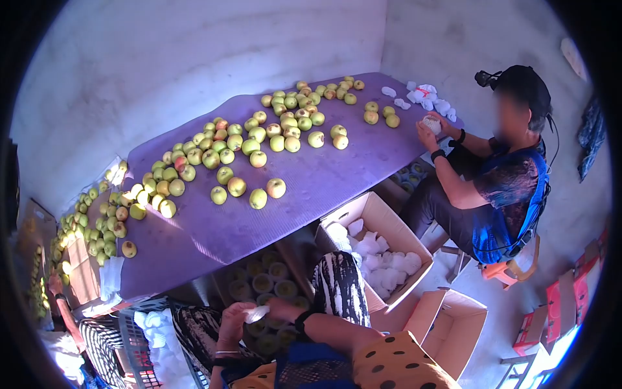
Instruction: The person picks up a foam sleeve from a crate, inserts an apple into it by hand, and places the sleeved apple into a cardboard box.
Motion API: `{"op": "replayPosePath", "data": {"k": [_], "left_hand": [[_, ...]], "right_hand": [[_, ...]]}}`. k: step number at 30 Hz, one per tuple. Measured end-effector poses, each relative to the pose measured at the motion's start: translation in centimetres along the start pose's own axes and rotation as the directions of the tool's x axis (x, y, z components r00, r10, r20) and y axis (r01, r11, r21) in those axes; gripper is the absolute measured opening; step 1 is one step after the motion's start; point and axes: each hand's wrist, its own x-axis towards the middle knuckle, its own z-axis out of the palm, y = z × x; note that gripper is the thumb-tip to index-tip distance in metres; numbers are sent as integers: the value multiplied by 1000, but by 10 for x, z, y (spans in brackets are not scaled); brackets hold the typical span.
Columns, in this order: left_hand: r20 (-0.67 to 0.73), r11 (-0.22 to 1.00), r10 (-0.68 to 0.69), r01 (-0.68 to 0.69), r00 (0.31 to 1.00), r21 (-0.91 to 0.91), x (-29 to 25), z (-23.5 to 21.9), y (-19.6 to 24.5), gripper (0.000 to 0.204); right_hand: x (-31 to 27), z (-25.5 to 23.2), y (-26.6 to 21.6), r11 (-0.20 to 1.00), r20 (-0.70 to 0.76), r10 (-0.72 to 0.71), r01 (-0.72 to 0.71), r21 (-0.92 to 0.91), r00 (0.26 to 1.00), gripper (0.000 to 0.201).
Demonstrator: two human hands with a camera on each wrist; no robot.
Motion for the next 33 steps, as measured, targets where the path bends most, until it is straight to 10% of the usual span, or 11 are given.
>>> {"op": "replayPosePath", "data": {"k": [9, 18, 24, 33], "left_hand": [[-141, 916, 55, 6, 989, 400, 4, 4, -6, 12], [-317, 972, -31, 102, 948, 211, 2, 0, -10, 12], [-123, 993, 30, -44, 992, -111, -6, 34, 26, 28], [-48, 981, 150, -143, 987, 127, -3, 19, 5, 27]], "right_hand": [[-10, -10, -6, 999, 15, -20, 21, -36, 1000, 30], [-13, -13, -10, 985, 48, 23, -31, 171, 999, 33], [-13, -16, -10, 969, 35, 44, -52, 243, 998, 35], [-19, -18, -15, 981, 151, 31, -59, 187, 988, 40]]}}
